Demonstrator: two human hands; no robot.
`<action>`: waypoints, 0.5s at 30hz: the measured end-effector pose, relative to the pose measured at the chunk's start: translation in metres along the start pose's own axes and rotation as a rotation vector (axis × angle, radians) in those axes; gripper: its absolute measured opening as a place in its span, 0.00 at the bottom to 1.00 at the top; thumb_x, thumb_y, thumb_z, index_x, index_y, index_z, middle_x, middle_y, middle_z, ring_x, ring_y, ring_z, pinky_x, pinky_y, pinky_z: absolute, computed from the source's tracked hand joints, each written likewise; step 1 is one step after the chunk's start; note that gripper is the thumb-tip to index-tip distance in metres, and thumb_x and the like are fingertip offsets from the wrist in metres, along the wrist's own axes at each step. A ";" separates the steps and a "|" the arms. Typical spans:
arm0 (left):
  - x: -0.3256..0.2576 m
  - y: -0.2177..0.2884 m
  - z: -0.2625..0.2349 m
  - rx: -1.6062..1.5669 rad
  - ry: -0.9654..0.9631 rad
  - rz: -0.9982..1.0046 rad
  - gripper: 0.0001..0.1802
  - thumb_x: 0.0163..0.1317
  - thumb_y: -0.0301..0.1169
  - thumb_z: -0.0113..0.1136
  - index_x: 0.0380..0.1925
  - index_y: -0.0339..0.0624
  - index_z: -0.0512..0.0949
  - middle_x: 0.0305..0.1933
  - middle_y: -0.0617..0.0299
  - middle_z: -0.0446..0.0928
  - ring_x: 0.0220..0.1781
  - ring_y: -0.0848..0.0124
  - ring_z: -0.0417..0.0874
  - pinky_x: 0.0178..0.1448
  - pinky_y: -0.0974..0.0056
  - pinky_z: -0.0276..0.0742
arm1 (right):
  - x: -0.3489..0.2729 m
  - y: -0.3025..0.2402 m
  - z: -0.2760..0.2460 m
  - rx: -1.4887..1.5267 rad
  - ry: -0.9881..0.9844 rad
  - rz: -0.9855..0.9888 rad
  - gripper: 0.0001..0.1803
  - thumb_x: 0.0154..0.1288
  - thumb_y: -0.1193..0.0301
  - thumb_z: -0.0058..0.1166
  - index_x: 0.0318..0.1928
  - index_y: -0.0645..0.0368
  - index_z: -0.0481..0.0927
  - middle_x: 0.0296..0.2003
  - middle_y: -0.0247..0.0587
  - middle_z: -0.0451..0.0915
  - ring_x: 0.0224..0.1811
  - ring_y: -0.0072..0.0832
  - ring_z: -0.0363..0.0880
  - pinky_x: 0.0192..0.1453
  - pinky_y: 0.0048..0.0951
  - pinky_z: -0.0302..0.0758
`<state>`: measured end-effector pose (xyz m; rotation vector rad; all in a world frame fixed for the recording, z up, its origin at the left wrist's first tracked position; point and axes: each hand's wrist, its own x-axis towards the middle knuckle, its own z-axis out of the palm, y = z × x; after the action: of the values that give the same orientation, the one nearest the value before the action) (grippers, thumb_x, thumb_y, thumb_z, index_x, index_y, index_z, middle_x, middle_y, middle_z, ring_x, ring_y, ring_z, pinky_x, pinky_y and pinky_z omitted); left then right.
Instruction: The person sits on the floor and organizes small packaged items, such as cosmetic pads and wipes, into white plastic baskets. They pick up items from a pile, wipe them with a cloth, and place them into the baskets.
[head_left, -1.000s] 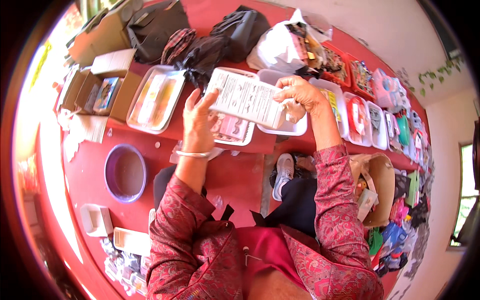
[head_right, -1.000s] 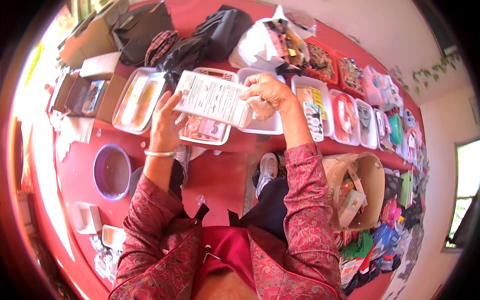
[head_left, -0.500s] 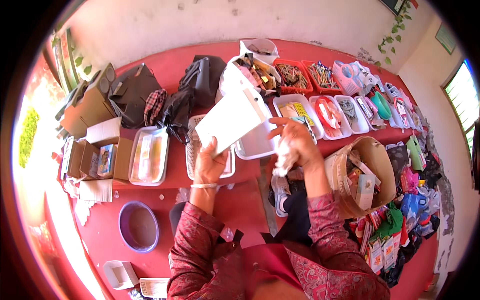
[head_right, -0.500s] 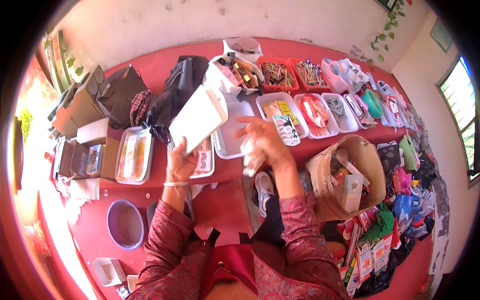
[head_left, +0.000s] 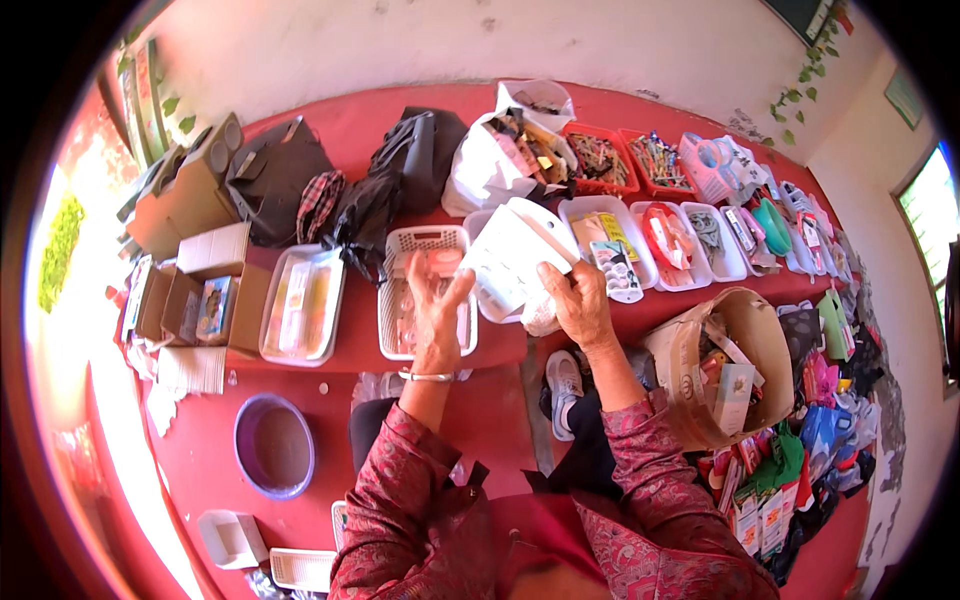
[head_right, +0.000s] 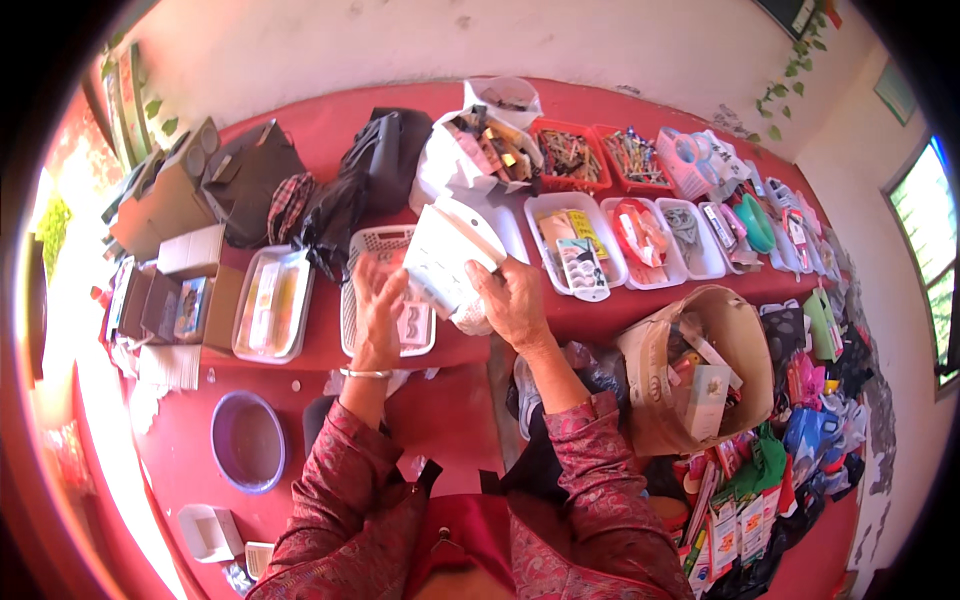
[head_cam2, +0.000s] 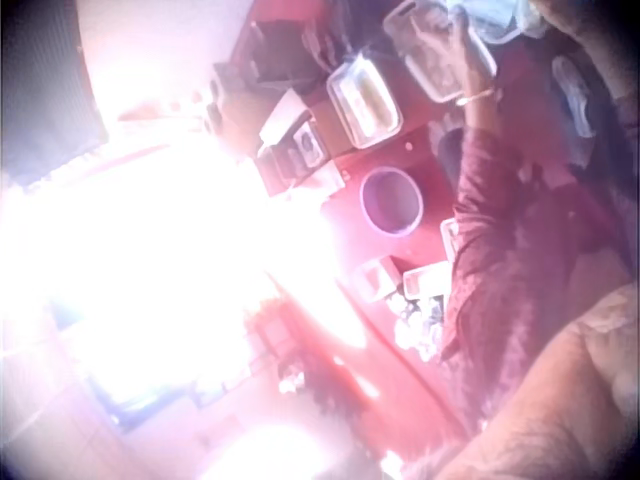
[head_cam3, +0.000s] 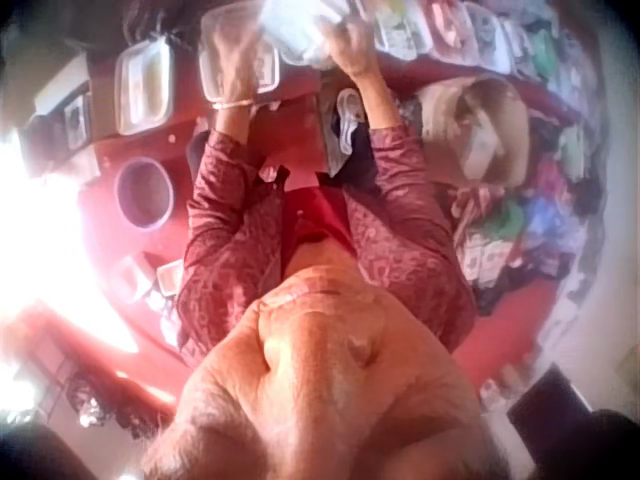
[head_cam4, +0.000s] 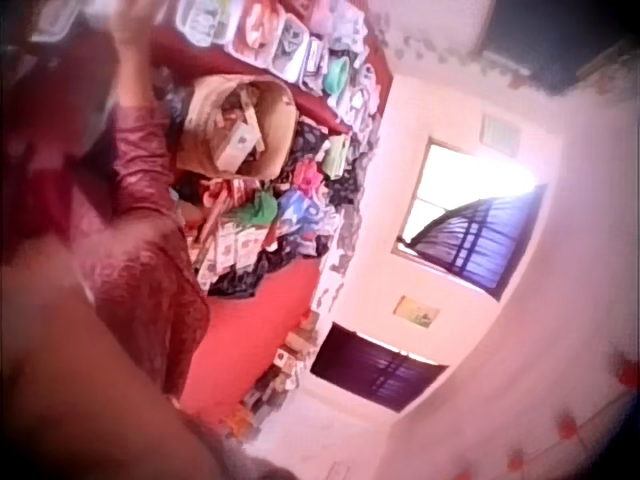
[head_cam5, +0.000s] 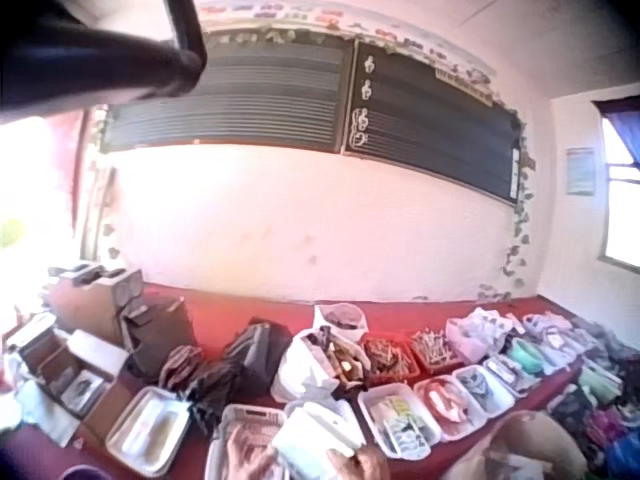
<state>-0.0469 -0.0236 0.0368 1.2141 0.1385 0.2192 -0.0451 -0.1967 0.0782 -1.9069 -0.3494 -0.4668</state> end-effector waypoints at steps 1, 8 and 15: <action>-0.001 0.003 -0.003 0.017 -0.035 0.024 0.45 0.52 0.41 0.61 0.63 0.36 0.48 0.65 0.50 0.50 0.68 0.57 0.50 0.67 0.57 0.49 | -0.003 -0.004 0.001 -0.043 -0.008 -0.051 0.13 0.58 0.67 0.53 0.33 0.68 0.77 0.19 0.45 0.76 0.20 0.26 0.75 0.23 0.27 0.68; -0.001 0.022 -0.008 -0.184 -0.277 0.040 0.48 0.49 0.46 0.62 0.64 0.40 0.49 0.67 0.49 0.48 0.71 0.59 0.43 0.69 0.57 0.44 | -0.013 -0.029 0.018 -0.134 -0.178 -0.113 0.10 0.57 0.70 0.53 0.35 0.66 0.75 0.23 0.42 0.75 0.21 0.29 0.74 0.25 0.27 0.69; 0.003 0.019 -0.022 0.023 -0.396 -0.071 0.38 0.46 0.55 0.59 0.55 0.48 0.65 0.51 0.62 0.67 0.55 0.67 0.65 0.55 0.56 0.59 | -0.016 -0.030 0.025 -0.006 -0.294 -0.103 0.10 0.58 0.73 0.52 0.40 0.64 0.75 0.28 0.42 0.75 0.27 0.28 0.74 0.32 0.25 0.70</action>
<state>-0.0509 0.0034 0.0471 1.2505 -0.1610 -0.0875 -0.0686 -0.1630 0.0869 -1.9721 -0.6414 -0.2537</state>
